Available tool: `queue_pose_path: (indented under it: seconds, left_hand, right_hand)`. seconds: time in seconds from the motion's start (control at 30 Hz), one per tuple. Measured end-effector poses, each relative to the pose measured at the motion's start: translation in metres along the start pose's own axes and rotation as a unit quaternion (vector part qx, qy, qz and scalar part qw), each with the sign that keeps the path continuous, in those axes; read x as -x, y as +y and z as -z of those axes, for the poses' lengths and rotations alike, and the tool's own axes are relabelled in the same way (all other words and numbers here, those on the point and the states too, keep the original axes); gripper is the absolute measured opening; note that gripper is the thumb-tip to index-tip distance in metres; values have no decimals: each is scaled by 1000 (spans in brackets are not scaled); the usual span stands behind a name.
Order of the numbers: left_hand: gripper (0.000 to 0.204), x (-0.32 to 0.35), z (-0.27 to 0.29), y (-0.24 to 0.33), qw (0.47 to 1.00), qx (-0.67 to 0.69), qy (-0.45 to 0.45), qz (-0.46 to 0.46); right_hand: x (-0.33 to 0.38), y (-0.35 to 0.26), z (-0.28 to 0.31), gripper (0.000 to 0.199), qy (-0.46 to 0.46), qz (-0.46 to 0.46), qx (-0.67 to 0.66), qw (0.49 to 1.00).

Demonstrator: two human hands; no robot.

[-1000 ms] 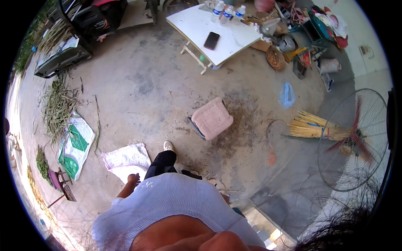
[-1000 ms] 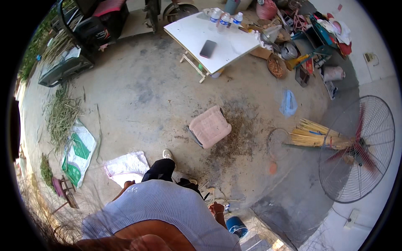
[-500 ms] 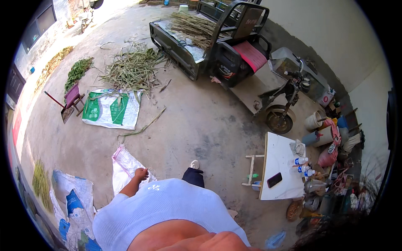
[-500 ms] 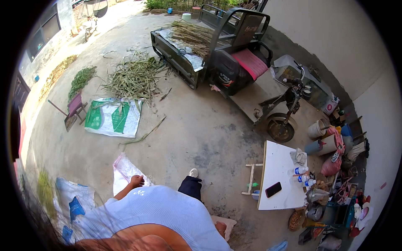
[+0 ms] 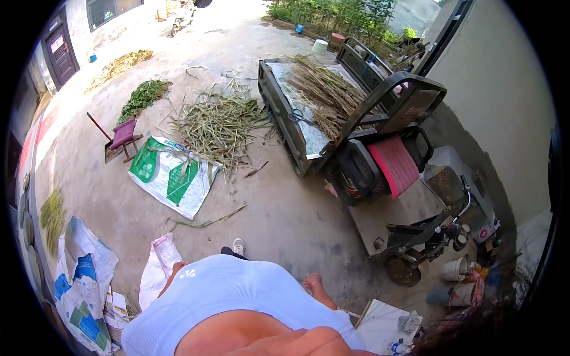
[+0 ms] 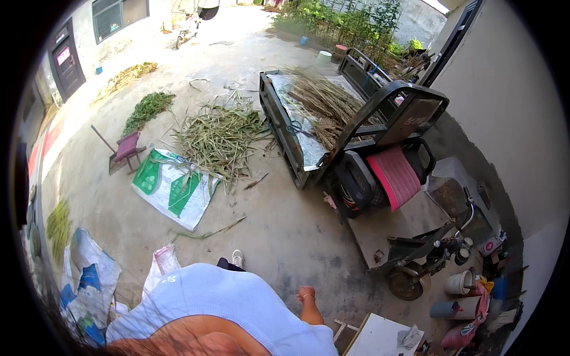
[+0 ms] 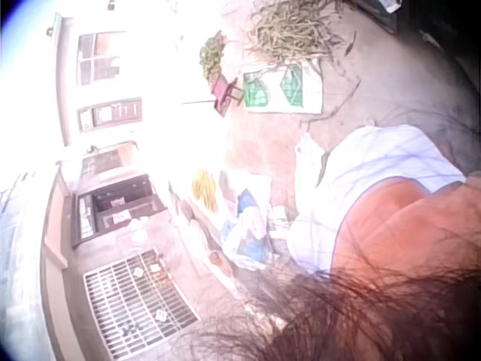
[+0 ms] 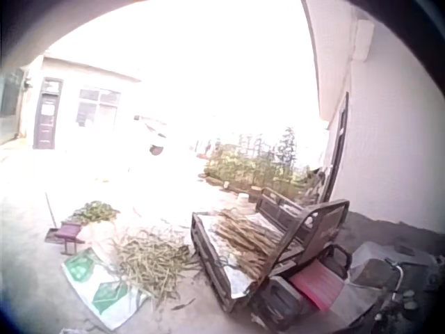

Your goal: The person processes dried grain stalks by hand, stripping the grain heads from the stems and placing them on a pile. They then gather the stalks, align them, and use shears to cut them into shorter pieces.

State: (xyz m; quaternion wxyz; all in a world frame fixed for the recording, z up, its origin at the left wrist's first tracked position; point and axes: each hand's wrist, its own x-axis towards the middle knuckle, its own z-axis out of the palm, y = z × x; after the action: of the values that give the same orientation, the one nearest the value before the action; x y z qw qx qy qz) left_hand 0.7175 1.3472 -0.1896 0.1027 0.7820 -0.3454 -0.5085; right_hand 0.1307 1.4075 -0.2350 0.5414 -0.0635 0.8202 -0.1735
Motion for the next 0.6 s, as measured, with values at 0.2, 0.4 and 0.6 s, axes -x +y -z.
queue_pose_path:
  seconds: [0.2,0.4,0.6]
  left_hand:
    - [27,-128,-4,102,999,-30,-5,34]
    - [27,-256,8,227,996,-70,-8,53]
    - [27,-410,-26,397,993,41,-13,-113]
  right_hand:
    - [-94,-239,-47,13,-32,175,-147,973]
    - [-68,-422,-89,17,-49,220,121,967]
    - [-165,-522,-71,14,-20,66,-70,995]
